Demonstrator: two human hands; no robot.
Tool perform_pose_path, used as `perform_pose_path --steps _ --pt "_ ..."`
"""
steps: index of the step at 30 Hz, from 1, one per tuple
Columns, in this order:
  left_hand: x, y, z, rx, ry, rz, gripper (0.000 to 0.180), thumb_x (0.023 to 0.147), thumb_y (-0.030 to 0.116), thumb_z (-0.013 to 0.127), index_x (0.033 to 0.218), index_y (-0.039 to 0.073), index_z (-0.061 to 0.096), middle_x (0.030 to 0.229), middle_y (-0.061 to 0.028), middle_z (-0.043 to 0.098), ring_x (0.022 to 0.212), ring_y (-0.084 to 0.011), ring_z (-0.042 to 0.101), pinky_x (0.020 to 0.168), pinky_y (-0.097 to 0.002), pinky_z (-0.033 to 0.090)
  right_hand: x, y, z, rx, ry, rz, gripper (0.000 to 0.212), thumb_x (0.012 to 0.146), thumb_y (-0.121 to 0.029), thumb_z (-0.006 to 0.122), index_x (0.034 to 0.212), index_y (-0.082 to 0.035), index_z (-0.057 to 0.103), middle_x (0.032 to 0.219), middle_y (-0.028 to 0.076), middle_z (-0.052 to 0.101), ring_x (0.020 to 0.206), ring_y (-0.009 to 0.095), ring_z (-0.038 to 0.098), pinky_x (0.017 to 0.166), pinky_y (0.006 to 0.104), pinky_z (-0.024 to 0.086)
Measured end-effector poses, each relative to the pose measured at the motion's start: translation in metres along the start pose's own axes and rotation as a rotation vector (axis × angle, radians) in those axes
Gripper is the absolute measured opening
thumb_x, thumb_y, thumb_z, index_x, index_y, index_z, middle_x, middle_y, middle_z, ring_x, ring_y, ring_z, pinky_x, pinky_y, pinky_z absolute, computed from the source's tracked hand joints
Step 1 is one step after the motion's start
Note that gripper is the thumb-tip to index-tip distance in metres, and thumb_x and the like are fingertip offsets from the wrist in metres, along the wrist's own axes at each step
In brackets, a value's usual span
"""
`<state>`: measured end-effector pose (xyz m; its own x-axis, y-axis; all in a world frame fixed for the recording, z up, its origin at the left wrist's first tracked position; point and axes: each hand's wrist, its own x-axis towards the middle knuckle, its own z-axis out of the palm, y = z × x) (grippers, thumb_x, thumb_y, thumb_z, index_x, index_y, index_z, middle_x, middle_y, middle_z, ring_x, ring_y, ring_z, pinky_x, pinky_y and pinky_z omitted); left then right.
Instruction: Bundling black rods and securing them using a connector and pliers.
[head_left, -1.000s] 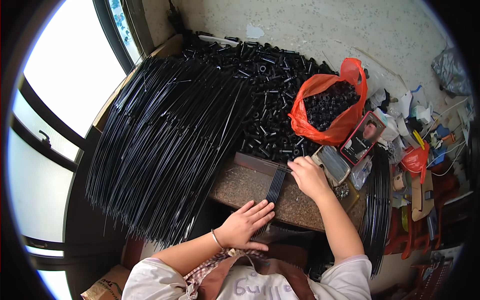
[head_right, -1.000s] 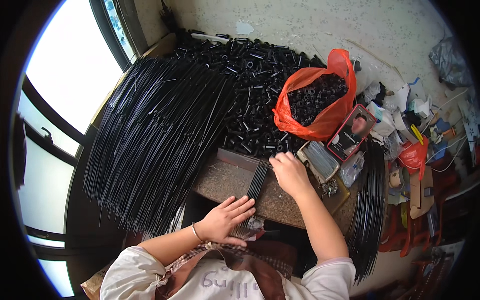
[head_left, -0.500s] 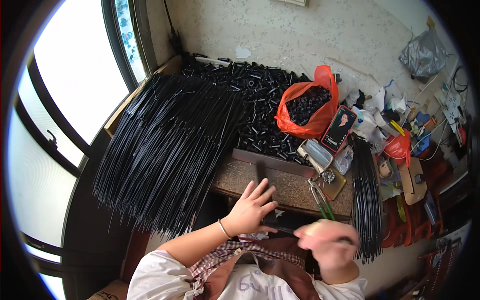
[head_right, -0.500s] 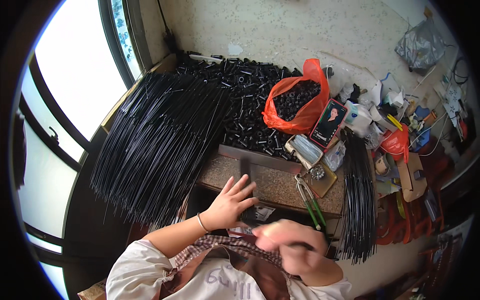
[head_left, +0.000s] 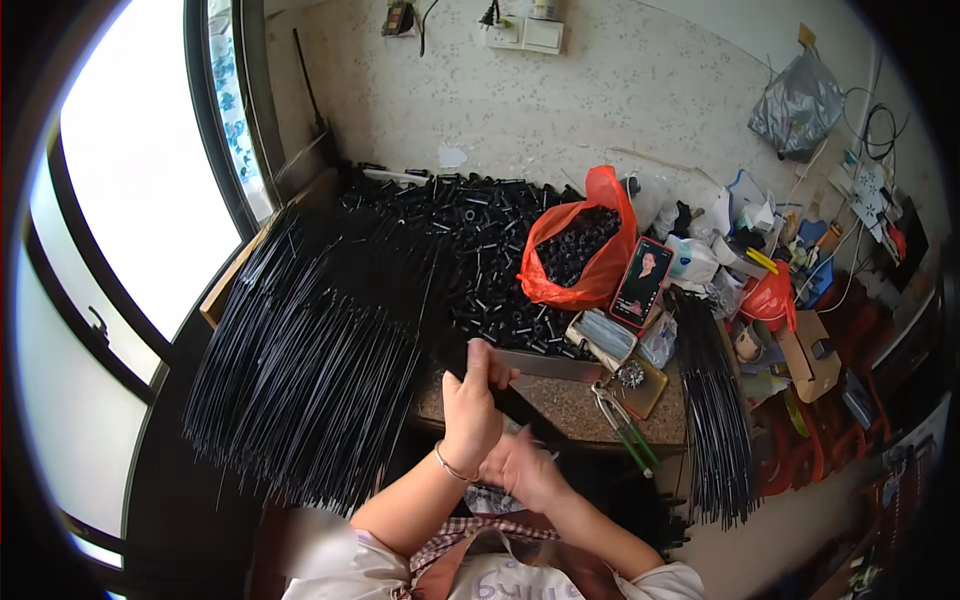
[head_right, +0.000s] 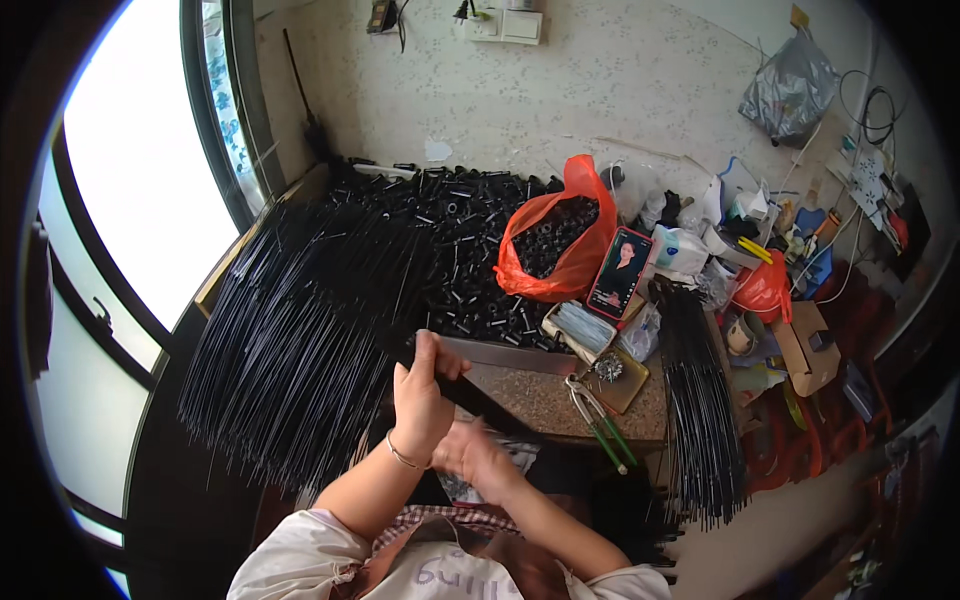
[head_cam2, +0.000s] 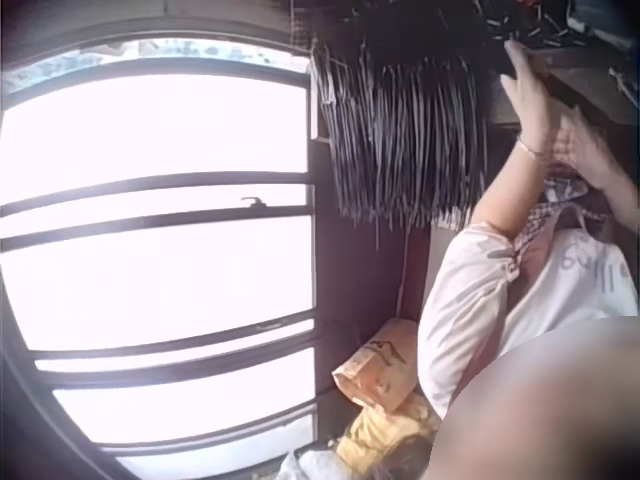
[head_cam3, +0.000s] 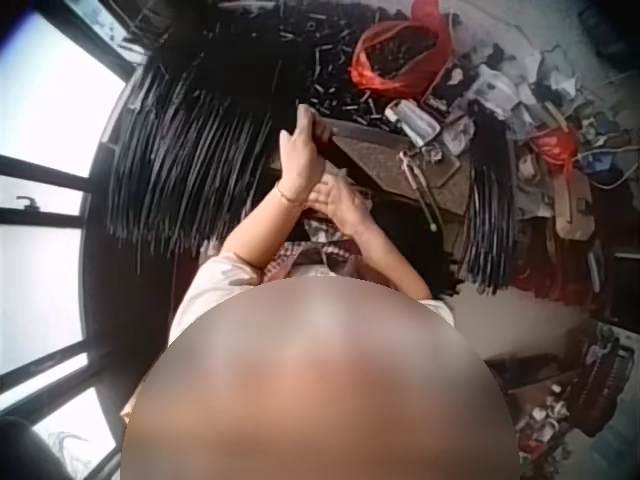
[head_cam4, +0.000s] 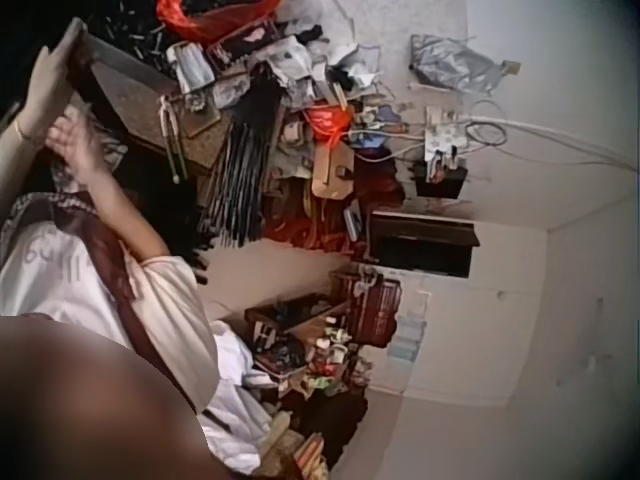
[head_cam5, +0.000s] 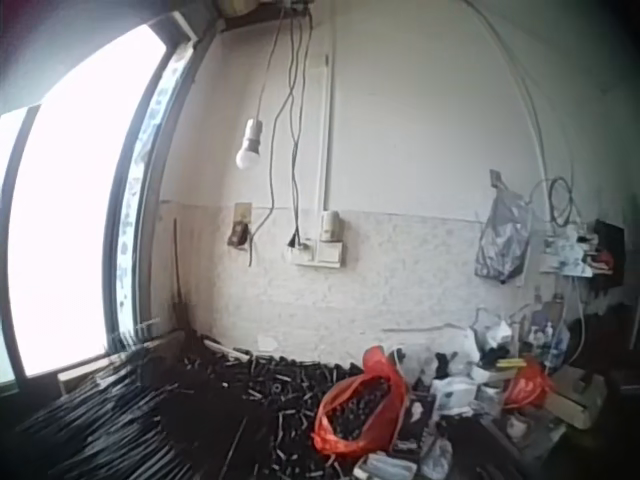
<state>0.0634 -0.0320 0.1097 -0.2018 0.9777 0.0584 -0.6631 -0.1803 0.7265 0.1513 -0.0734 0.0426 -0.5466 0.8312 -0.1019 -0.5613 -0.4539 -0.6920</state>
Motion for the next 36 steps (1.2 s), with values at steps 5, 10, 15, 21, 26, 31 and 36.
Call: perform_pose_path --steps 5,10,15,21,26,31,36 --pt "-0.03 -0.03 0.013 -0.516 -0.123 -0.311 0.028 0.083 0.028 0.036 0.087 0.002 0.045 0.088 -0.0088 0.051 0.089 -0.0192 0.046 0.08 -0.0301 0.034 0.015 -0.101 0.001 0.488 0.654 -0.879 0.035 0.081 -0.037 0.035 0.082 -0.004 0.045 0.071 0.004 0.049 0.067 0.016 0.048 0.071 0.0309 0.04" --pt "-0.055 0.003 0.004 0.083 -0.93 -0.682 0.05 0.078 0.037 0.042 0.106 -0.004 0.041 0.093 -0.0166 0.052 0.09 -0.0235 0.05 0.083 -0.0312 0.033 -0.016 -0.137 0.039 -0.105 0.364 -1.136 0.026 0.081 -0.032 0.04 0.083 -0.007 0.045 0.059 -0.001 0.042 0.051 0.009 0.037 0.051 0.0238 0.034" --pt "-0.005 0.06 0.015 0.669 -0.875 0.919 0.044 0.07 0.029 0.055 0.096 -0.006 0.047 0.09 -0.0179 0.053 0.084 -0.0225 0.051 0.074 -0.0309 0.039 -0.016 -0.083 0.015 -0.613 0.138 -1.012 0.024 0.083 -0.024 0.035 0.086 -0.001 0.041 0.057 0.008 0.046 0.047 0.014 0.045 0.049 0.0292 0.043" --pt "0.037 0.016 0.001 0.908 -0.999 0.202 0.022 0.074 0.013 0.051 0.09 -0.002 0.052 0.075 -0.0072 0.058 0.075 -0.0134 0.055 0.089 -0.0345 0.027 -0.001 0.012 -0.031 -0.481 0.077 -0.374 0.019 0.083 -0.015 0.038 0.093 0.0 0.044 0.069 0.007 0.051 0.063 0.011 0.05 0.059 0.0218 0.041" --pt "0.029 0.023 -0.007 0.561 -1.377 -0.034 0.028 0.078 0.021 0.045 0.092 -0.003 0.051 0.082 -0.011 0.056 0.08 -0.0211 0.054 0.092 -0.0342 0.023 0.004 0.004 -0.047 -0.388 0.14 -0.369 0.023 0.081 -0.019 0.042 0.095 -0.001 0.046 0.081 0.004 0.053 0.075 0.011 0.05 0.067 0.0229 0.041" --pt "0.11 0.014 0.001 0.58 -1.37 -0.193 0.062 0.07 0.039 0.053 0.111 -0.003 0.037 0.107 -0.0157 0.045 0.099 -0.0215 0.044 0.083 -0.0297 0.033 -0.011 0.008 -0.046 -0.136 0.474 -0.401 0.017 0.081 -0.015 0.04 0.089 0.0 0.045 0.075 0.009 0.054 0.062 0.015 0.052 0.055 0.0256 0.042" --pt "0.254 -0.022 0.001 1.241 -0.5 0.262 0.058 0.062 0.047 0.057 0.098 0.001 0.051 0.097 -0.017 0.051 0.09 -0.0261 0.049 0.077 -0.0311 0.038 -0.019 0.028 -0.055 -0.109 0.541 -0.296 0.022 0.081 -0.02 0.041 0.093 -0.002 0.043 0.071 0.009 0.052 0.059 0.017 0.051 0.053 0.0265 0.042"
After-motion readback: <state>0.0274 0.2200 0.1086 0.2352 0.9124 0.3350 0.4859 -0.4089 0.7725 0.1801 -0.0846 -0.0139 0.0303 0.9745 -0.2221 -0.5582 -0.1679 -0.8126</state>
